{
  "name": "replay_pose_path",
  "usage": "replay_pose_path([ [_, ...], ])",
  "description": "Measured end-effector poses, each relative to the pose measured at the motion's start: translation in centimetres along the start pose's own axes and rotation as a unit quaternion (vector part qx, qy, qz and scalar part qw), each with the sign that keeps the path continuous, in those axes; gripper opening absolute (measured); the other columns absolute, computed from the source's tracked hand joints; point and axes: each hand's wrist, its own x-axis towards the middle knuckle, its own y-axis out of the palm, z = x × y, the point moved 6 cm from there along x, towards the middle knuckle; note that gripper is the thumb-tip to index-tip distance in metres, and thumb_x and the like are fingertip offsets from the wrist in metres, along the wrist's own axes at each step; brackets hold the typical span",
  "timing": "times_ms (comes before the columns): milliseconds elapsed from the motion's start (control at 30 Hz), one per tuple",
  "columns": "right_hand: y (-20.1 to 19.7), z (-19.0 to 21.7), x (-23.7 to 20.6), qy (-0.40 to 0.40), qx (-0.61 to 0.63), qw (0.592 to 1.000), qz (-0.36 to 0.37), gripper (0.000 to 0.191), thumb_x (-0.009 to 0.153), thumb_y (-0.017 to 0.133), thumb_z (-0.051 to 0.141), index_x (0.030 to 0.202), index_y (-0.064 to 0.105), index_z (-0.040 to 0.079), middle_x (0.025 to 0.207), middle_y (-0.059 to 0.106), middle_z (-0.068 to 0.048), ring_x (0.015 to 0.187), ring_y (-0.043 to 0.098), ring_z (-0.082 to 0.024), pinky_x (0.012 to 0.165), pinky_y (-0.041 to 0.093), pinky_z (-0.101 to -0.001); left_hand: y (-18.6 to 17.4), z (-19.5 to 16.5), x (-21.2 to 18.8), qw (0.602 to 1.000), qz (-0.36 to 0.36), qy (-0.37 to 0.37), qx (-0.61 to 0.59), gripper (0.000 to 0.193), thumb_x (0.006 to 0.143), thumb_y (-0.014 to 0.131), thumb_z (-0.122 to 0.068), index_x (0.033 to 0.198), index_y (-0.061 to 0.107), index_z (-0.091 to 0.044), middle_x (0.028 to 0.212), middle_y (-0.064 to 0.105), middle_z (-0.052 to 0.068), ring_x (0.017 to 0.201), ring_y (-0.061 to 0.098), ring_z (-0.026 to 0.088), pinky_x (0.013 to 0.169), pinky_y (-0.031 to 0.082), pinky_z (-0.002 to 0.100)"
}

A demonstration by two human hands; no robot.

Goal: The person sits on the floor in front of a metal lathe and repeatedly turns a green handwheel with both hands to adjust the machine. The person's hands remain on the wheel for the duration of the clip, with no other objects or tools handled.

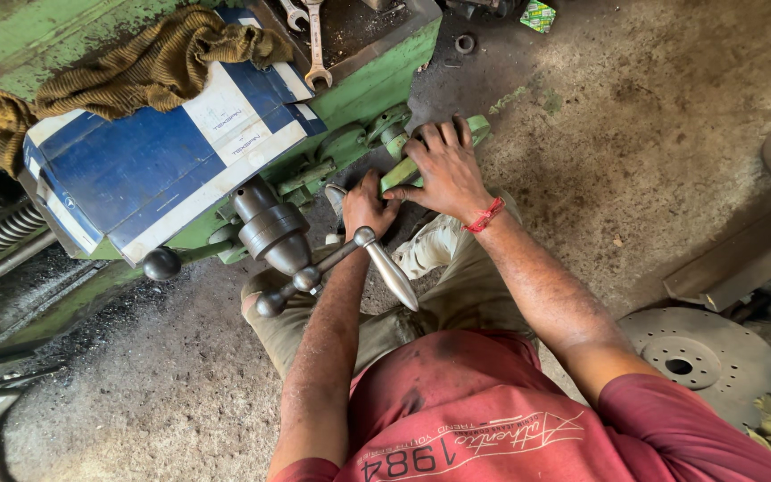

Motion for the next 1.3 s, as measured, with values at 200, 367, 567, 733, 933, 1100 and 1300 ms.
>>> replay_pose_path([
  [200, 0.1, 0.1, -0.1, -0.003, -0.002, 1.0, -0.003, 0.085, 0.079, 0.066, 0.085, 0.115, 0.069, 0.008, 0.119, 0.056, -0.015, 0.119, 0.048, -0.035, 0.118, 0.023, -0.064, -0.1, 0.0, -0.1, 1.0, 0.0, 0.001, -0.006, 0.057, 0.074, 0.077, -0.022, 0.125, 0.059, -0.002, 0.099, 0.072, 0.024, 0.088, 0.07, 0.047, 0.076, 0.055, 0.056],
  [367, 0.3, 0.2, -0.1, 0.002, -0.004, 1.0, 0.005, 0.085, 0.079, 0.066, 0.085, 0.115, 0.069, 0.008, 0.12, 0.056, -0.016, 0.12, 0.048, -0.036, 0.118, 0.023, -0.0644, -0.2, 0.0, -0.1, 1.0, 0.003, 0.002, -0.011, 0.057, 0.075, 0.077, -0.022, 0.124, 0.058, -0.001, 0.1, 0.072, 0.025, 0.089, 0.07, 0.047, 0.076, 0.056, 0.055],
  [567, 0.8, 0.1, -0.1, 0.0, -0.013, 1.0, 0.011, 0.085, 0.079, 0.064, 0.087, 0.114, 0.069, 0.009, 0.12, 0.056, -0.015, 0.12, 0.048, -0.035, 0.118, 0.022, -0.0653, 0.0, 0.2, -0.2, 1.0, -0.003, 0.0, -0.005, 0.062, 0.073, 0.078, -0.021, 0.126, 0.056, 0.002, 0.1, 0.071, 0.027, 0.087, 0.07, 0.047, 0.076, 0.056, 0.054],
  [733, 0.9, 0.3, -0.3, -0.004, -0.021, 1.0, 0.005, 0.087, 0.08, 0.061, 0.088, 0.115, 0.069, 0.01, 0.121, 0.056, -0.015, 0.12, 0.048, -0.034, 0.119, 0.021, -0.0651, 0.0, 0.3, -0.3, 1.0, -0.005, 0.008, -0.01, 0.061, 0.072, 0.077, -0.019, 0.125, 0.056, 0.003, 0.1, 0.071, 0.027, 0.086, 0.07, 0.047, 0.075, 0.056, 0.054],
  [933, 0.5, 0.6, -0.2, -0.002, -0.011, 1.0, -0.003, 0.084, 0.081, 0.06, 0.088, 0.114, 0.069, 0.011, 0.121, 0.056, -0.014, 0.121, 0.048, -0.034, 0.119, 0.021, -0.0659, 0.1, 0.6, -0.5, 1.0, 0.011, -0.017, -0.009, 0.057, 0.074, 0.078, -0.018, 0.123, 0.057, 0.002, 0.099, 0.071, 0.026, 0.089, 0.07, 0.047, 0.077, 0.056, 0.054],
  [1100, 0.4, 0.8, -0.1, 0.004, -0.01, 1.0, 0.011, 0.085, 0.08, 0.062, 0.087, 0.115, 0.069, 0.01, 0.119, 0.056, -0.014, 0.119, 0.048, -0.034, 0.119, 0.02, -0.066, 0.0, 0.6, -0.6, 1.0, -0.004, -0.006, -0.016, 0.061, 0.074, 0.077, -0.017, 0.128, 0.056, 0.003, 0.103, 0.07, 0.027, 0.091, 0.069, 0.047, 0.078, 0.056, 0.054],
  [1300, 0.4, 1.0, 0.0, 0.006, -0.014, 1.0, 0.018, 0.083, 0.079, 0.063, 0.086, 0.114, 0.07, 0.011, 0.121, 0.056, -0.014, 0.121, 0.048, -0.034, 0.119, 0.02, -0.0659, 0.1, 0.8, -0.6, 1.0, 0.0, -0.013, -0.011, 0.063, 0.074, 0.077, -0.016, 0.129, 0.055, 0.004, 0.105, 0.07, 0.027, 0.092, 0.069, 0.047, 0.08, 0.056, 0.054],
])
